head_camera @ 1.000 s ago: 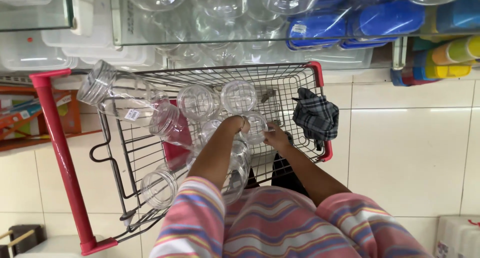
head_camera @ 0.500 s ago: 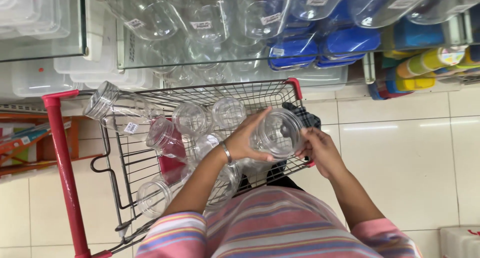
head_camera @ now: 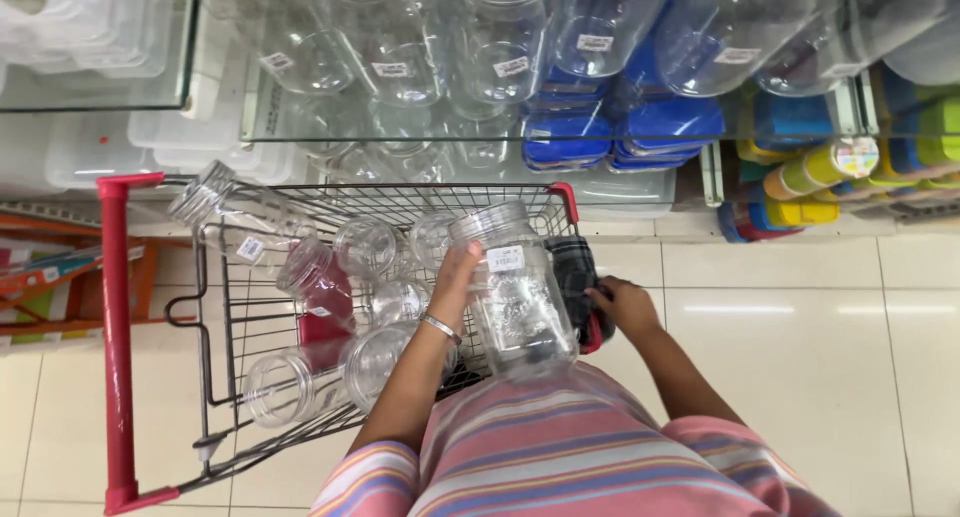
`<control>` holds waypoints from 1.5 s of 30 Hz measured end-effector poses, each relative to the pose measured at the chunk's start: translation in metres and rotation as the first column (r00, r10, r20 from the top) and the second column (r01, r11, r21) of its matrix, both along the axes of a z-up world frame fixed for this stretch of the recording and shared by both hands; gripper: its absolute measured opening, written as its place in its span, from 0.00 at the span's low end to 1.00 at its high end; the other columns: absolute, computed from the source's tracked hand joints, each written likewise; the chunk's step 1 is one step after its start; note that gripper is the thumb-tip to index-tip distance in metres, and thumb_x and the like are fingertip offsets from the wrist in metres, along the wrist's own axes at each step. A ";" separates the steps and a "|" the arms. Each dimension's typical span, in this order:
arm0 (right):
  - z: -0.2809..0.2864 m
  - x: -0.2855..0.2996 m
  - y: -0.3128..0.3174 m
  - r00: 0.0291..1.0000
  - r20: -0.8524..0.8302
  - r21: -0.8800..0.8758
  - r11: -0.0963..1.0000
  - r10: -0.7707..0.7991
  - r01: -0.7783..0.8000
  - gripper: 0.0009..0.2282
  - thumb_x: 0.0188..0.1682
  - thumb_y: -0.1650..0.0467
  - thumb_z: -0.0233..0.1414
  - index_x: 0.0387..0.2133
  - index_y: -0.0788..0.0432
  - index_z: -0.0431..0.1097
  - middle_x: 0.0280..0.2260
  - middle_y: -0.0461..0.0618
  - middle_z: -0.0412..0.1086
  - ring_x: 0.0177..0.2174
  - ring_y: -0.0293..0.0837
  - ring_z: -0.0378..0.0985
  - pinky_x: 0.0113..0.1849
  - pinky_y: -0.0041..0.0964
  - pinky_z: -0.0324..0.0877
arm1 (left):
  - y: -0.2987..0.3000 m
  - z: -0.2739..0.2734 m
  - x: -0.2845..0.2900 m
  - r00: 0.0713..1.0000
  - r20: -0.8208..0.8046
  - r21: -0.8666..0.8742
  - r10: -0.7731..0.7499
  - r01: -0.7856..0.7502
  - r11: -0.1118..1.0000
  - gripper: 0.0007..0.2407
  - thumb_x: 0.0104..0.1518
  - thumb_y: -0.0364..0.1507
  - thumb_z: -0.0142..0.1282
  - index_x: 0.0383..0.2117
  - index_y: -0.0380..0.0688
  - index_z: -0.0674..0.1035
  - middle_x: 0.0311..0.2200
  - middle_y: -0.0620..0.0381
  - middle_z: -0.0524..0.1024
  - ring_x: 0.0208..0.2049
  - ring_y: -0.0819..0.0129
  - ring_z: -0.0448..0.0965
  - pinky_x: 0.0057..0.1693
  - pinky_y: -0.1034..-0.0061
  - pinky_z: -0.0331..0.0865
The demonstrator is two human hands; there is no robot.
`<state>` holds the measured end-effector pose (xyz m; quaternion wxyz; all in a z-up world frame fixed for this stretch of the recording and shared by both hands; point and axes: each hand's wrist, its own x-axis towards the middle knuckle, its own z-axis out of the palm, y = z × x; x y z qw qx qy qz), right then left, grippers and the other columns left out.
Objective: Picking up glass and plastic storage jars from store shelves, inspecting them, cleaning them with a cloth, and placing them into a shopping cart.
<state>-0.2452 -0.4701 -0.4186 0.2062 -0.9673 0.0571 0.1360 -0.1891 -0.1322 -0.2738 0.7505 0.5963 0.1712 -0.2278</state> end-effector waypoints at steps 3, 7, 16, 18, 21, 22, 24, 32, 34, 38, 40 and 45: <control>0.062 0.003 -0.005 0.976 -0.069 0.269 0.939 -0.205 0.216 0.21 0.45 0.54 0.61 0.31 0.63 0.78 0.23 0.55 0.75 0.26 0.51 0.77 0.33 0.44 0.73 | 0.006 0.011 -0.004 0.998 0.010 0.008 0.066 -0.066 0.998 0.33 0.49 0.55 0.55 0.58 0.47 0.71 0.50 0.57 0.75 0.48 0.66 0.74 0.47 0.67 0.70; 0.137 -0.004 0.007 0.994 0.014 0.935 0.354 -0.105 0.024 0.20 0.50 0.56 0.62 0.28 0.64 0.74 0.32 0.52 0.72 0.43 0.47 0.69 0.43 0.48 0.66 | 0.005 0.015 -0.008 0.990 -0.032 0.002 0.140 -0.140 0.990 0.37 0.47 0.55 0.57 0.61 0.48 0.65 0.53 0.57 0.73 0.52 0.65 0.73 0.49 0.63 0.70; 0.253 0.029 0.156 0.390 0.615 -0.161 0.594 0.685 -0.788 0.17 0.49 0.54 0.54 0.53 0.29 0.73 0.67 0.48 0.55 0.68 0.56 0.46 0.63 0.71 0.34 | 0.003 -0.012 -0.018 0.961 0.090 -0.096 0.263 -0.255 0.962 0.42 0.50 0.52 0.59 0.67 0.38 0.55 0.51 0.44 0.74 0.50 0.57 0.78 0.52 0.68 0.75; 0.245 0.050 0.162 0.691 0.640 0.298 0.720 0.337 -0.627 0.19 0.56 0.58 0.50 0.62 0.36 0.67 0.72 0.56 0.47 0.71 0.61 0.41 0.67 0.58 0.41 | 0.005 0.016 -0.028 0.940 0.150 -0.146 0.306 -0.285 0.947 0.37 0.53 0.48 0.59 0.65 0.39 0.59 0.49 0.47 0.75 0.47 0.62 0.78 0.49 0.72 0.75; 0.221 0.049 0.168 0.984 0.175 0.943 0.292 -0.025 -0.160 0.24 0.58 0.57 0.47 0.67 0.46 0.58 0.71 0.56 0.52 0.70 0.60 0.50 0.67 0.55 0.44 | 0.015 0.033 -0.036 0.943 0.151 -0.115 0.297 -0.282 0.953 0.32 0.54 0.47 0.56 0.61 0.42 0.62 0.48 0.54 0.74 0.46 0.67 0.78 0.46 0.72 0.76; 0.211 0.034 0.166 0.984 0.180 0.942 0.293 -0.019 -0.166 0.24 0.58 0.57 0.47 0.67 0.46 0.58 0.71 0.56 0.52 0.70 0.60 0.50 0.67 0.55 0.44 | 0.018 0.033 -0.036 0.940 0.155 -0.118 0.303 -0.286 0.951 0.32 0.54 0.47 0.56 0.61 0.42 0.62 0.48 0.54 0.74 0.46 0.67 0.78 0.46 0.72 0.76; 0.191 0.003 0.160 0.997 -0.032 0.945 0.322 -0.074 0.054 0.25 0.59 0.57 0.44 0.69 0.51 0.55 0.70 0.60 0.56 0.69 0.62 0.53 0.66 0.51 0.47 | 0.022 0.032 -0.037 0.935 0.131 -0.121 0.330 -0.315 0.941 0.27 0.57 0.47 0.51 0.57 0.42 0.65 0.46 0.56 0.75 0.43 0.65 0.79 0.43 0.70 0.75; 0.312 0.032 0.188 0.484 0.743 -0.097 0.790 0.462 -0.605 0.25 0.45 0.60 0.56 0.59 0.42 0.66 0.65 0.59 0.54 0.66 0.67 0.48 0.61 0.59 0.50 | 0.002 0.029 -0.051 0.852 0.478 0.014 0.213 -0.250 0.968 0.26 0.67 0.48 0.42 0.63 0.40 0.66 0.48 0.52 0.74 0.48 0.66 0.76 0.51 0.72 0.73; 0.316 0.059 0.175 0.494 0.771 -0.066 0.821 0.403 -0.566 0.25 0.44 0.61 0.57 0.58 0.43 0.68 0.65 0.59 0.57 0.66 0.66 0.49 0.62 0.59 0.51 | 0.000 0.029 -0.060 0.811 0.572 0.113 0.124 -0.227 0.967 0.26 0.68 0.46 0.42 0.65 0.41 0.65 0.50 0.52 0.72 0.48 0.66 0.75 0.52 0.72 0.73; 0.288 0.076 0.138 0.913 0.382 0.634 0.678 0.143 -0.372 0.23 0.49 0.62 0.55 0.60 0.48 0.68 0.62 0.55 0.66 0.62 0.56 0.65 0.63 0.52 0.57 | -0.001 0.020 -0.077 0.912 0.396 -0.206 0.109 -0.028 0.978 0.29 0.69 0.48 0.40 0.73 0.50 0.55 0.55 0.49 0.66 0.52 0.61 0.71 0.55 0.65 0.72; 0.273 0.067 0.132 0.965 0.237 0.805 0.533 0.116 -0.262 0.23 0.51 0.63 0.53 0.61 0.50 0.67 0.62 0.56 0.66 0.62 0.58 0.65 0.62 0.52 0.56 | -0.007 0.042 -0.079 0.949 0.299 -0.391 0.101 0.025 0.920 0.31 0.68 0.49 0.40 0.75 0.57 0.49 0.58 0.51 0.62 0.57 0.61 0.69 0.59 0.61 0.71; 0.274 0.000 0.143 0.769 0.602 0.431 0.725 0.213 -0.538 0.22 0.51 0.63 0.52 0.60 0.49 0.68 0.70 0.58 0.52 0.71 0.62 0.45 0.66 0.59 0.42 | -0.004 0.074 -0.065 0.994 0.050 -0.620 0.099 -0.046 0.783 0.37 0.55 0.52 0.41 0.70 0.73 0.37 0.65 0.48 0.60 0.62 0.46 0.67 0.61 0.47 0.67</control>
